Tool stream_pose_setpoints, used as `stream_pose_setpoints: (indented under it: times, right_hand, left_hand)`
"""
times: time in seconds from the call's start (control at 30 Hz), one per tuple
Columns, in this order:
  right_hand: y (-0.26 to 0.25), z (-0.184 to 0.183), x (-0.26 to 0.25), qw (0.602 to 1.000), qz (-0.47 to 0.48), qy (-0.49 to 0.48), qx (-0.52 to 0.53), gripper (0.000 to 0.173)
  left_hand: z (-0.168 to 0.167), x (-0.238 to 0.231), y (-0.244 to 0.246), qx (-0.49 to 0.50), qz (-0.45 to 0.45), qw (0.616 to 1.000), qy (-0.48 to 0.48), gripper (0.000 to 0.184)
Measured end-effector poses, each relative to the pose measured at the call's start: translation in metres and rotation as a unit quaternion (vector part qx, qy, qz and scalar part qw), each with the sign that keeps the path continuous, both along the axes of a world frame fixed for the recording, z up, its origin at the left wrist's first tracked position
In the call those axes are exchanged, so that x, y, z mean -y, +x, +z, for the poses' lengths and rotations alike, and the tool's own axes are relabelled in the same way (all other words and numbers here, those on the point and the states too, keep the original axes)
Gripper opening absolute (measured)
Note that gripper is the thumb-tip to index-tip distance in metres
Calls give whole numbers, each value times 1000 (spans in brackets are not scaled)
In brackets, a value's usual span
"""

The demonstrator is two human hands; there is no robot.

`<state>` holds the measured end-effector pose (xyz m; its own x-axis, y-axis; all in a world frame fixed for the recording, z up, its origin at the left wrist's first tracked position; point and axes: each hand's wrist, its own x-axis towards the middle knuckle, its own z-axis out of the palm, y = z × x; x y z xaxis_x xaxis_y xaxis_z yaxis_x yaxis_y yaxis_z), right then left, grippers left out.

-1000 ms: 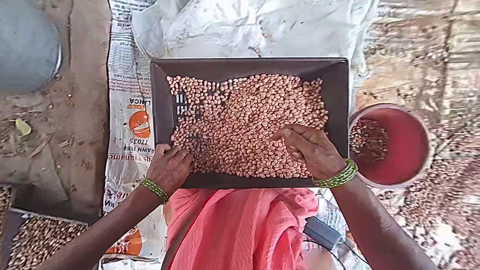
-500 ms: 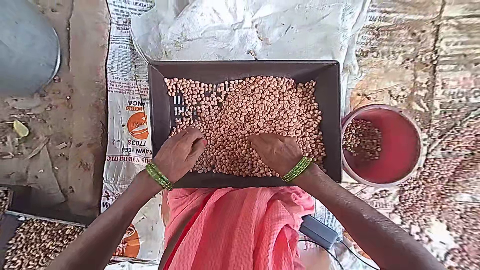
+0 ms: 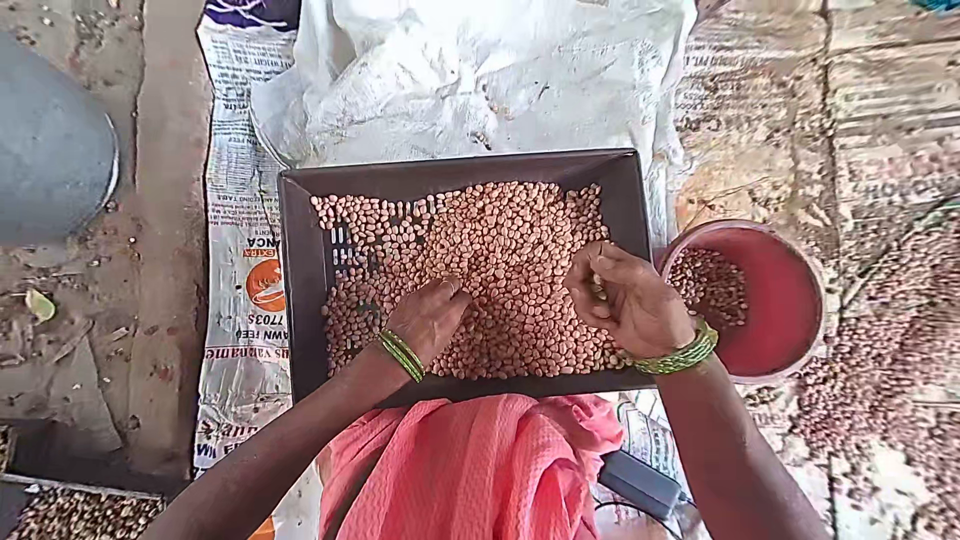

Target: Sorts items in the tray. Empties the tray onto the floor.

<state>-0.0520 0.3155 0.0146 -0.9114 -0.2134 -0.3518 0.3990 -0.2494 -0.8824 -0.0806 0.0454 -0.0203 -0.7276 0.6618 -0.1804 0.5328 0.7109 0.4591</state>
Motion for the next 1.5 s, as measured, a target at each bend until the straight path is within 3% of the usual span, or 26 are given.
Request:
stream_pose_setpoints:
  times: [0.1, 0.2, 0.3, 0.4, 0.53, 0.67, 0.7, 0.77, 0.83, 0.87, 0.9, 0.97, 1.03, 1.13, 1.2, 1.23, 1.3, 1.33, 1.5]
  right_hand:
    - [-3, -5, 10, 983, -2, 180, -35, 30]
    - [-10, -14, 31, 888, 50, 424, -171, 22]
    - [-20, -25, 60, 794, 128, 533, -262, 23]
    - [-29, -35, 82, 692, 187, 637, -285, 20]
    - [-31, -33, 94, 652, 213, 679, -263, 14]
    - [-31, -35, 96, 661, 206, 682, -235, 17]
    - [-33, -35, 95, 681, 200, 667, -227, 18]
    - [-37, -29, 88, 784, 172, 569, -178, 21]
    - [-39, -21, 82, 925, 116, 355, -73, 20]
    - [-37, -18, 83, 971, 95, 218, -2, 23]
    - [-36, -16, 86, 989, 82, 105, 70, 32]
    - [-32, -17, 86, 983, 82, -27, 165, 51]
    - [-30, -17, 85, 979, 73, -70, 176, 54]
    - [-28, -14, 85, 991, 22, -17, 132, 48]
    - [-28, -21, 85, 993, 20, 110, 47, 45]
    - [-29, -25, 83, 975, 47, 218, -20, 41]
    - [-32, -31, 84, 886, 105, 422, -157, 35]
    - [-34, -31, 88, 846, 131, 478, -199, 32]
    - [-40, -38, 111, 676, 258, 609, -324, 24]
  left_hand:
    - [-1, -5, 2, -9, -6, 999, -35, 22]
    - [-7, -7, 5, -39, -20, 998, -33, 20]
    - [-8, -5, 7, -43, -27, 998, -47, 20]
    - [-2, -8, 5, 16, -18, 996, -90, 25]
    - [12, 1, -5, 157, 49, 983, -81, 33]
    - [19, 49, -7, 117, 175, 978, 8, 22]
    - [21, 61, -9, 100, 199, 975, 14, 20]
    - [26, 73, -11, 68, 222, 972, 42, 15]
    - [35, 69, -11, 36, 191, 972, 131, 17]
    - [41, 61, -11, 16, 164, 969, 185, 21]
    - [46, 50, -13, -3, 137, 963, 233, 25]
    - [47, 33, -21, -42, 103, 964, 243, 28]
    - [29, 25, -32, -38, 89, 982, 161, 25]
    - [-8, 31, -33, 10, 49, 998, 46, 25]
    - [-12, 46, -16, 21, 53, 998, 21, 24]
    - [-10, 55, -5, 28, 62, 998, 21, 23]
    - [-1, 75, 17, 35, 83, 995, 31, 27]
    - [4, 86, 27, 37, 92, 995, 34, 30]
    - [19, 131, 65, 54, 127, 988, 72, 38]
